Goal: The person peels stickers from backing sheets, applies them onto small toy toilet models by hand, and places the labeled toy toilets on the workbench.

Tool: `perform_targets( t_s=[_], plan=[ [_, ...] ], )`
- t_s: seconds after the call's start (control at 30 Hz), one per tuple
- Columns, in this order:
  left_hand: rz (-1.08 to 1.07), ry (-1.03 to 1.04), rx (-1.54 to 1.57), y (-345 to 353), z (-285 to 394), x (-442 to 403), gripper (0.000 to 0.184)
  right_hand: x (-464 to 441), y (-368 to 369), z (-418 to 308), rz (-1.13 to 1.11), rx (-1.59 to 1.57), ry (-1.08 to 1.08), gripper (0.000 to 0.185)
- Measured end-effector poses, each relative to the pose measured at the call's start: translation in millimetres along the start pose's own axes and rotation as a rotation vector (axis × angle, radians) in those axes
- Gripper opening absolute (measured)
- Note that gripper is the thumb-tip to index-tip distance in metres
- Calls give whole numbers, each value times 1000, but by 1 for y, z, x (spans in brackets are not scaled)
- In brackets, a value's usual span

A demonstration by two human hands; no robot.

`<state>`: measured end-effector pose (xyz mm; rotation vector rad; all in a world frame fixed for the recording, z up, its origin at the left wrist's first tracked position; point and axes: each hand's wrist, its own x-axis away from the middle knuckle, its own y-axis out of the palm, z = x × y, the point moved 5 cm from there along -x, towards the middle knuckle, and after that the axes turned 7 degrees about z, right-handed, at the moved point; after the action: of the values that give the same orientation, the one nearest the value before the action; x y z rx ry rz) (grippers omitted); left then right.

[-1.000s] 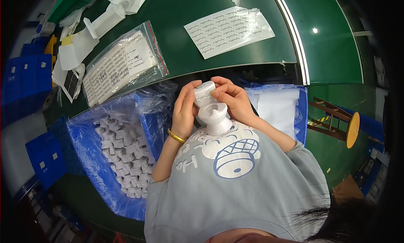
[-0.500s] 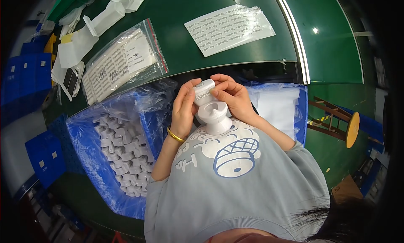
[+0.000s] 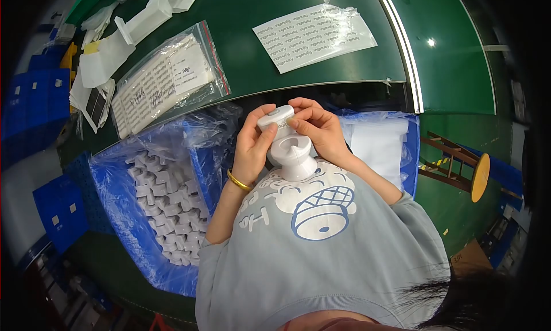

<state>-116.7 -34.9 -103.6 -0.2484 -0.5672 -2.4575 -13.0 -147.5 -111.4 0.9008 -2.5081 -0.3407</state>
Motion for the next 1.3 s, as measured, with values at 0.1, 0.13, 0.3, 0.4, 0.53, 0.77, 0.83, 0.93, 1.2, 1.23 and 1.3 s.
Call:
perform_targets(
  t_s=[0.1, 0.13, 0.3, 0.4, 0.53, 0.77, 0.83, 0.93, 1.2, 1.23, 1.3],
  plan=[
    [3, 33, -44, 1, 2, 1, 35, 1, 0, 1, 2, 10, 3, 7],
    [4, 39, -60, 1, 3, 2, 35, 1, 0, 0, 5, 11, 2, 6],
    [5, 92, -107, 1, 1, 3, 36, 2, -1, 1, 14, 30, -8, 9],
    [9, 95, -85, 0, 0, 3, 36, 1, -9, -2, 108, -11, 39, 20],
    [46, 129, -64, -4, -2, 4, 36, 9, -6, -2, -266, -81, 24, 73],
    [137, 113, -308, -10, -4, -8, 41, 30, 13, -20, -393, 411, 193, 102],
    [163, 108, -446, -13, -4, -15, 42, 28, 15, -25, -409, 558, 158, 100],
    [115, 186, -458, -12, 4, -15, 40, 26, 17, -19, -386, 421, 173, 99],
    [-94, 178, -238, -22, 10, 11, 52, 25, 18, -17, -432, 172, 163, 106],
    [-69, 161, -230, -24, 10, 14, 53, 24, 17, -11, -426, 132, 149, 108],
    [26, 259, -122, -31, 17, 24, 59, 24, 24, -8, -430, 125, 111, 109]
  ],
)
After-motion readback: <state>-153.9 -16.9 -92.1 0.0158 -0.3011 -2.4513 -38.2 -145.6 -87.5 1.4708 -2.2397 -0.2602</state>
